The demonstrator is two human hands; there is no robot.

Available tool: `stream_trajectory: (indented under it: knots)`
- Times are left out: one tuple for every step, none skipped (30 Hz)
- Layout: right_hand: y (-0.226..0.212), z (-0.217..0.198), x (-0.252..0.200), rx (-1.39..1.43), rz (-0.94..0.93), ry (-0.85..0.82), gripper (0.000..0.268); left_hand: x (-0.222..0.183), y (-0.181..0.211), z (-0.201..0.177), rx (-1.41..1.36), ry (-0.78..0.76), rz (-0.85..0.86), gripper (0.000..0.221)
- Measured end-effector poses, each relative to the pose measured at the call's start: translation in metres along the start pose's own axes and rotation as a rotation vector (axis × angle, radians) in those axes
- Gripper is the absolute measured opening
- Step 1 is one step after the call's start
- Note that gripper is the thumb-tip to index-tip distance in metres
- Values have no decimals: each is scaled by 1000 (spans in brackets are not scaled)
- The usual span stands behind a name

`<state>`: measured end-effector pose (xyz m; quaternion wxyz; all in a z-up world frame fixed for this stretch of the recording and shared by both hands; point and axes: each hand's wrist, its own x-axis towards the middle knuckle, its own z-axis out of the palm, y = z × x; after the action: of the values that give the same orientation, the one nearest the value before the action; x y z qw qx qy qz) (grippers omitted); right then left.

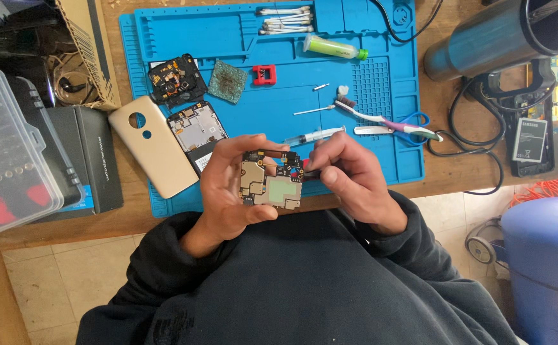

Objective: The person cleans a disassembled smartphone motherboard using a toothbrush and a cotton swab. They scrub various areas of the circuit board, briefly check a separate smartphone screen, and then continue cleaning the motherboard before placing it down.

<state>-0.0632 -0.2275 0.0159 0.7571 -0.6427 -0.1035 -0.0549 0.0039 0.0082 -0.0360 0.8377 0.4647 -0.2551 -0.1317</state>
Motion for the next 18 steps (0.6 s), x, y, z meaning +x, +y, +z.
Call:
stream_trajectory:
  knots:
    - [1, 3, -2, 0, 0, -1, 32, -1, -1, -1, 0, 0, 0, 114]
    - [1, 6, -3, 45, 4, 15, 33, -2, -2, -2, -7, -4, -2, 113]
    - [2, 9, -5, 90, 9, 31, 34, -2, -3, -2, -15, -7, -4, 112]
    - [5, 8, -6, 90, 7, 30, 34, -2, -1, -2, -14, -8, -2, 112]
    - [7, 7, -6, 93, -3, 39, 34, -2, 0, -1, -13, 0, -17, 112]
    - [10, 7, -8, 98, -11, 50, 34, -3, 2, 0, -12, 8, -35, 113]
    - [10, 7, -7, 98, -10, 50, 34, -4, 1, -1, -12, 8, -36, 113]
    - [9, 7, -6, 97, -4, 50, 35, -4, 0, -1, -16, 17, -36, 114]
    - [9, 7, -5, 96, 3, 51, 35, -4, -1, -2, -20, 25, -37, 115]
    - [10, 7, -5, 96, 2, 50, 35, -3, -1, -1, -20, 25, -36, 115]
    - [11, 7, -6, 108, 8, 46, 36, -3, -1, 0, -34, 30, -48, 116]
    - [12, 6, -8, 120, 15, 44, 37, -3, -1, 2, -50, 35, -61, 117]
    - [11, 6, -8, 120, 16, 44, 37, -4, -1, 0, -51, 36, -63, 117]
    - [11, 6, -8, 112, 16, 43, 37, -5, -1, -3, -57, 31, -61, 116]
    - [11, 5, -8, 104, 16, 42, 37, -5, 0, -5, -63, 27, -59, 115]
    - [11, 5, -8, 105, 17, 41, 37, -5, 1, -5, -63, 27, -59, 115]
    - [12, 4, -8, 96, 17, 37, 37, -4, 2, -5, -52, 38, -74, 116]
    - [12, 3, -7, 88, 18, 31, 36, -4, 3, -4, -41, 49, -87, 118]
